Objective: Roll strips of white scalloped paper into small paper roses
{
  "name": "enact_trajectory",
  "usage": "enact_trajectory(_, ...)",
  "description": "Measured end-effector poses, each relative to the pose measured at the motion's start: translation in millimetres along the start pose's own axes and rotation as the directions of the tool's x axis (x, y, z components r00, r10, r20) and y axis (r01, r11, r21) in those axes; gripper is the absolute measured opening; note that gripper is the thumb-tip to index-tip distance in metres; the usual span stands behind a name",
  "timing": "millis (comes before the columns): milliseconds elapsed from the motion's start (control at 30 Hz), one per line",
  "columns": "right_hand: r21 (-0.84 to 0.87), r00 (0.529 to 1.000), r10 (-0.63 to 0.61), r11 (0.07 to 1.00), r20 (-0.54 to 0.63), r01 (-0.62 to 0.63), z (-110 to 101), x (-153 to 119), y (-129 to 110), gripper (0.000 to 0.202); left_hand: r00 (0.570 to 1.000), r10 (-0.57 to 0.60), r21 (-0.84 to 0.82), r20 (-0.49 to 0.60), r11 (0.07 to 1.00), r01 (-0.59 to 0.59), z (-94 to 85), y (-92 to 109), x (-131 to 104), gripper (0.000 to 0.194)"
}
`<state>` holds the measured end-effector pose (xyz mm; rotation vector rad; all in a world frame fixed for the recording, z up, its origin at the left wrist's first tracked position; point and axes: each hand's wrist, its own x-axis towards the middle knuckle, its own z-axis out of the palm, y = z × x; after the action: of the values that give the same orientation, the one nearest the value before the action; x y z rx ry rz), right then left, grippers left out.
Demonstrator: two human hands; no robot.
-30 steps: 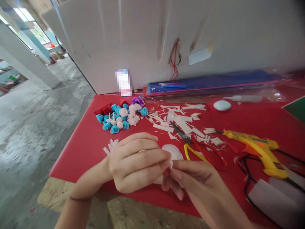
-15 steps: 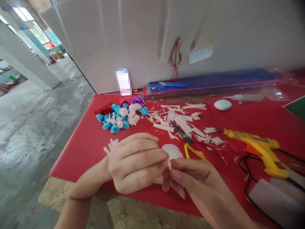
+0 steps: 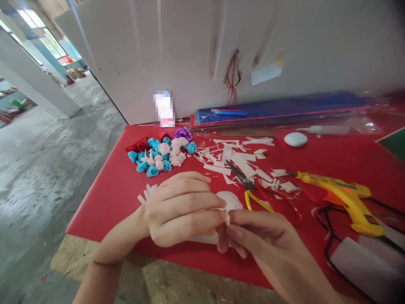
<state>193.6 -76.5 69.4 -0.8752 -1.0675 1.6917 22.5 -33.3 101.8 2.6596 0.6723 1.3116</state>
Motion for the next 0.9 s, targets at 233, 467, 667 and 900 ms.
enact_trajectory(233, -0.02, 0.998, -0.066, 0.998, 0.016, 0.067, -3.2, -2.3, 3.1, 0.016, 0.984, 0.171, -0.174, -0.052, 0.969, -0.178, 13.6, -20.3, 8.3, 0.012)
enact_trajectory(467, 0.049, 0.997, -0.01, 0.999, 0.074, 0.007, -5.4, -3.2, 4.5, 0.015, 0.996, 0.086, -0.304, -0.035, 0.948, -0.093, 12.0, -17.2, 11.1, 0.006)
enact_trajectory(667, 0.118, 0.995, 0.04, 0.992, 0.087, -0.05, -5.7, -3.4, 4.3, 0.016, 0.988, 0.137, -0.243, -0.075, 0.958, -0.151, 13.6, -18.7, 13.3, 0.001)
enact_trajectory(900, 0.055, 0.999, 0.01, 0.998, 0.031, -0.011, -5.0, -1.0, 8.4, 0.015, 1.0, 0.001, -0.369, -0.022, 0.929, -0.009, 13.4, -16.6, 13.4, 0.008)
